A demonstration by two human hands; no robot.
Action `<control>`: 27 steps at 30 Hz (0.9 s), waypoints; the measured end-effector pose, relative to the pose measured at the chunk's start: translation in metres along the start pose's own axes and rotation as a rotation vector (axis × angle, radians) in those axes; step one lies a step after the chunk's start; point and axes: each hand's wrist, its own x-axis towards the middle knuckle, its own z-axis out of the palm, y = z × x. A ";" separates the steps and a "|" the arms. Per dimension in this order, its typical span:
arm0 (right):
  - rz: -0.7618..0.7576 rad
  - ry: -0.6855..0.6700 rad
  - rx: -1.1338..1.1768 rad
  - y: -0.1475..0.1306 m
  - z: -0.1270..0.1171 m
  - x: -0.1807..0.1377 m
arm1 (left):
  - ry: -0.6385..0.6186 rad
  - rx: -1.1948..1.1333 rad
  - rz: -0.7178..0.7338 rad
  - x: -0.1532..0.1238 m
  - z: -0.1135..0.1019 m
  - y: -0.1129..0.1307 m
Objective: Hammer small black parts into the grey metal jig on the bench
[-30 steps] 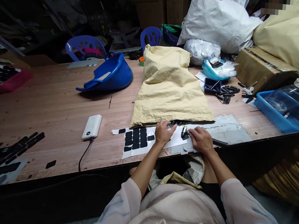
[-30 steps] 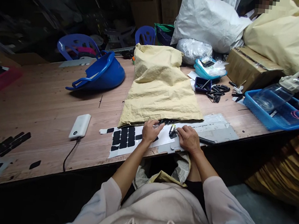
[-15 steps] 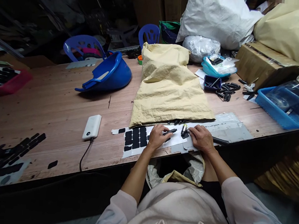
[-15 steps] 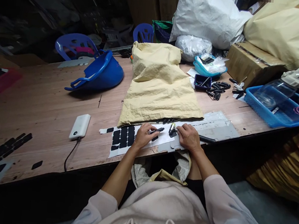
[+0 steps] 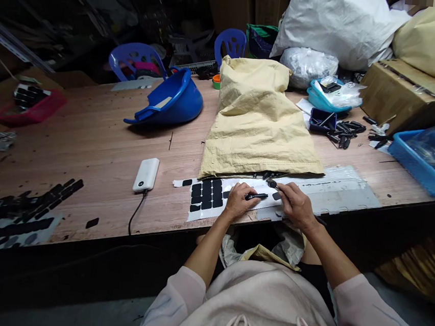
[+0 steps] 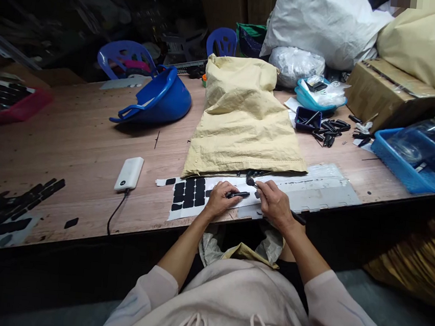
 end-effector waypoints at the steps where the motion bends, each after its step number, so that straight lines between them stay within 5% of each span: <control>1: 0.003 -0.015 0.048 -0.007 0.002 -0.001 | 0.000 -0.005 0.001 0.000 0.000 0.000; 14: -0.007 -0.165 -0.052 -0.029 0.005 -0.002 | 0.013 0.004 -0.014 0.000 0.004 0.000; 20: 0.022 -0.031 0.006 -0.023 -0.003 -0.003 | 0.018 0.004 -0.012 0.000 0.004 0.001; 27: 0.025 -0.085 -0.051 -0.011 -0.002 -0.012 | 0.032 0.003 -0.020 0.000 0.003 0.003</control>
